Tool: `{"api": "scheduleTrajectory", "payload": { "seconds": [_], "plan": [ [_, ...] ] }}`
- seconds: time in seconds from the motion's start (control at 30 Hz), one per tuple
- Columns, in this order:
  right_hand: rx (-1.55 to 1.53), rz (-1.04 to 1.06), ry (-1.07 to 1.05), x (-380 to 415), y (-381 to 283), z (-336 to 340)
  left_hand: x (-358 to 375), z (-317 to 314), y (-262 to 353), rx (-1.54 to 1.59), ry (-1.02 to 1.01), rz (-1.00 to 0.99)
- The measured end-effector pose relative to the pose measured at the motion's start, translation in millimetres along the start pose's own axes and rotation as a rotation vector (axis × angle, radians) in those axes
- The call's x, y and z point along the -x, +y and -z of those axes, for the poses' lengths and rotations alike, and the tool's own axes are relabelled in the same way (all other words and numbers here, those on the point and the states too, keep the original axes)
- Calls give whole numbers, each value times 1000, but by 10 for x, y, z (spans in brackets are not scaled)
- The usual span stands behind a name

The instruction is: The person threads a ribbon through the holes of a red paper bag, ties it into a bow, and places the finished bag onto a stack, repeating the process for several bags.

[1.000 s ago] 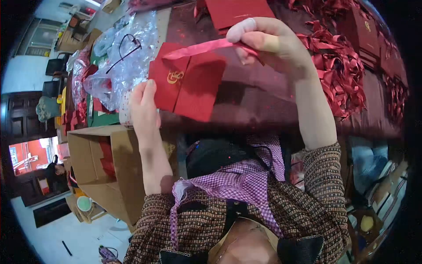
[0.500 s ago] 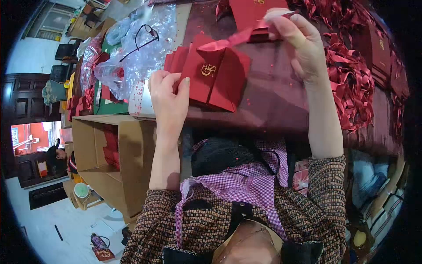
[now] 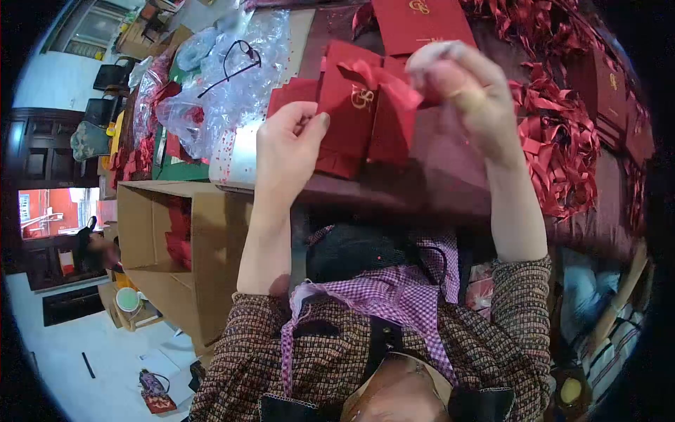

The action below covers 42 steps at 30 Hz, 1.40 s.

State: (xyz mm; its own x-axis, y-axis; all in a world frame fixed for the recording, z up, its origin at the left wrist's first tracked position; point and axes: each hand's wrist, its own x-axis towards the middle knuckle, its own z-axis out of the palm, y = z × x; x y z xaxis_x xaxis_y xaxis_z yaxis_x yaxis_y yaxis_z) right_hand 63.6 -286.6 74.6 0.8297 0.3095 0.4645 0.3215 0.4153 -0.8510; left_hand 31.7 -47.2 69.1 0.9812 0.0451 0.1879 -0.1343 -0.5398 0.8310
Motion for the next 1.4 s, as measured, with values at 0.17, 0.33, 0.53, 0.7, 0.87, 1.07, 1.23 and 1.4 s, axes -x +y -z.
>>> {"api": "scheduleTrajectory", "payload": {
  "seconds": [0.17,0.33,0.53,0.7,0.87,1.07,1.23,1.4],
  "plan": [
    [663,-121,-316,89,227,-256,-43,-22,-145,301,-94,135],
    [860,-23,-371,158,442,-279,41,-15,-136,375,-198,172],
    [930,-69,-422,128,378,-287,91,-9,-22,387,-255,160],
    [928,29,-430,144,356,-260,136,-5,71,237,-240,71],
    [936,6,-429,125,327,-262,156,-28,132,166,-246,-72],
    [889,-28,-421,102,274,-227,173,-67,183,76,-240,-162],
    [739,-209,-392,89,160,-215,219,-113,272,-56,-206,-305],
    [455,-428,-372,89,101,-188,150,43,259,66,-417,-269]
  ]
}}
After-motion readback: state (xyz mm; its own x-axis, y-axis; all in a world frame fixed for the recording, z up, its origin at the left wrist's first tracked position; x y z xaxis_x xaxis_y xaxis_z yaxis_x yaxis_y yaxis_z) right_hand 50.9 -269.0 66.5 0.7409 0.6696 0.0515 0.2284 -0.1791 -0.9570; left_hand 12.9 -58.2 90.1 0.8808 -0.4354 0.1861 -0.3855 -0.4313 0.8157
